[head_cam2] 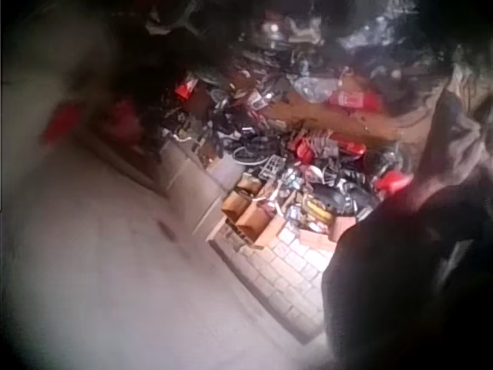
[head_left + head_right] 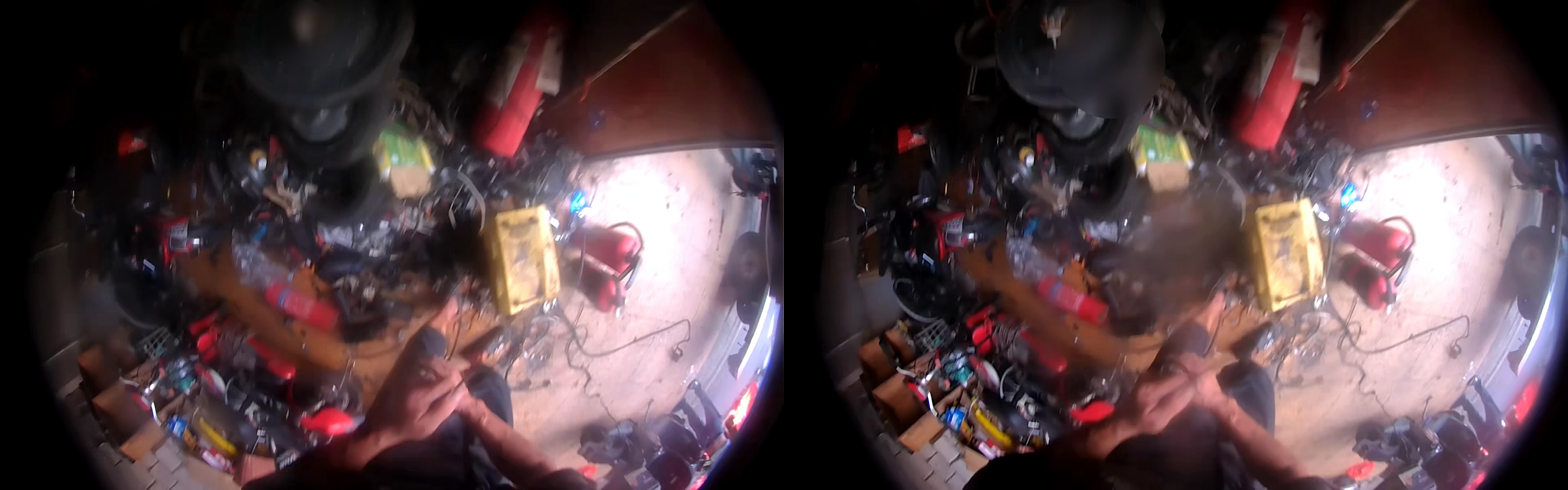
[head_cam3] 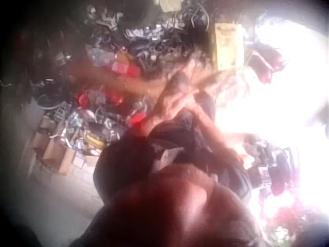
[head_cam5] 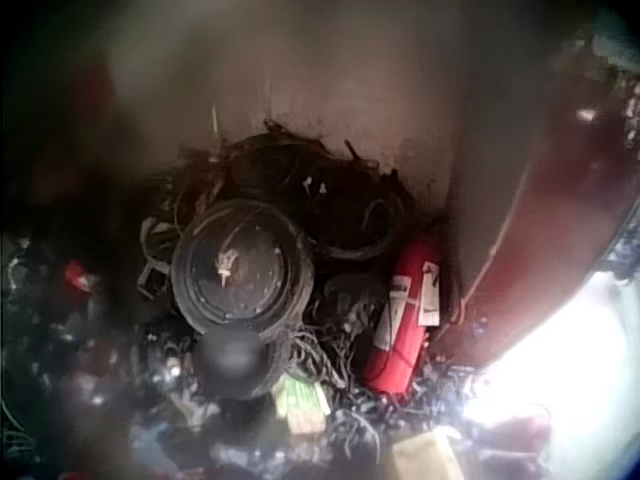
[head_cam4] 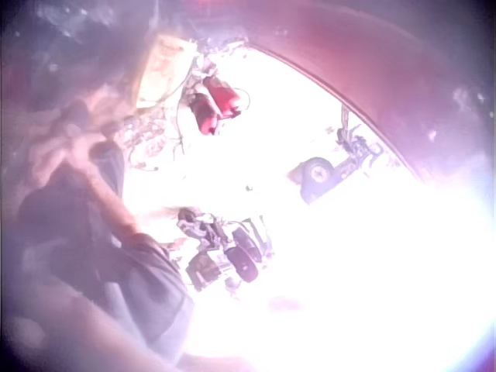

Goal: The person picks up a cable from a cluttered floor, holds a connector by hand, and uses their fingers to strip and twist electrical wires.

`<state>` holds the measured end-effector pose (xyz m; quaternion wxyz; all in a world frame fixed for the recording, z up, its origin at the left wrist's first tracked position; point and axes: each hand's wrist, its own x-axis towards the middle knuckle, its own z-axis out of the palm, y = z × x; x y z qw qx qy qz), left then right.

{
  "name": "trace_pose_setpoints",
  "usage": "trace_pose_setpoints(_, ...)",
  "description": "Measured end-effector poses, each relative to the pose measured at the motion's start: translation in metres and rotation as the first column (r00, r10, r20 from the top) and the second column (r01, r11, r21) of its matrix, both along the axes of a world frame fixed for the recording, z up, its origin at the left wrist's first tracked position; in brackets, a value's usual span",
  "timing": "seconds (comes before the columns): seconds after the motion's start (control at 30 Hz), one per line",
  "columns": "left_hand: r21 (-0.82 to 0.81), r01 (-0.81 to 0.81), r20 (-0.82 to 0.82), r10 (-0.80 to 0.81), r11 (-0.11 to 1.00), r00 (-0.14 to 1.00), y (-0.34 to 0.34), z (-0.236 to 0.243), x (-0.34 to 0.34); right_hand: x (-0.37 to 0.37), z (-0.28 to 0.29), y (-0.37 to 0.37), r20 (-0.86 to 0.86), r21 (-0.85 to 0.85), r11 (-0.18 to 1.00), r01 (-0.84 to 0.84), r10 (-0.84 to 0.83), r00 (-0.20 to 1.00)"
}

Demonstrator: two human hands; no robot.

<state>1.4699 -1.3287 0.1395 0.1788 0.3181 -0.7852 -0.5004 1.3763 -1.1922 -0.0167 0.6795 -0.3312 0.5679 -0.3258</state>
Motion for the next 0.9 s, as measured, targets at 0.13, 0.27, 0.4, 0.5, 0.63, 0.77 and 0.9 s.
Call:
trace_pose_setpoints(0.13,0.704,-0.361,-0.078,0.572,0.612,0.817,0.014,0.034,0.028,-0.036,0.019,-0.019,0.047,-0.068,0.938,0.339,-0.337,0.940)
trace_pose_setpoints(0.27,0.957,-0.272,0.213,0.884,-0.102,0.417,0.037,0.048,0.037,-0.063,0.059,-0.012,0.098,-0.056,0.919,0.390,-0.383,0.918)
trace_pose_setpoints(0.4,0.969,-0.239,0.161,0.904,-0.068,0.396,0.071,0.043,0.026,-0.075,0.084,0.005,-0.176,-0.241,0.943,0.230,-0.276,0.945)
trace_pose_setpoints(0.5,0.985,-0.169,0.046,0.908,0.027,0.416,0.097,0.019,0.018,-0.081,0.087,0.012,-0.414,-0.425,0.904,0.048,-0.241,0.878)
trace_pose_setpoints(0.63,0.850,-0.449,-0.032,0.878,0.275,0.478,0.137,-0.016,0.008,-0.085,0.084,0.027,-0.410,-0.366,0.910,-0.196,0.031,0.911)
trace_pose_setpoints(0.77,0.882,-0.446,0.047,0.915,0.151,0.402,0.149,-0.037,-0.005,-0.077,0.077,0.034,-0.221,-0.485,0.873,-0.061,-0.054,0.974)
trace_pose_setpoints(0.9,0.829,-0.519,0.040,0.904,0.207,0.425,0.137,-0.060,-0.016,-0.069,0.057,0.029,0.416,-0.138,0.931,0.338,-0.255,0.873)
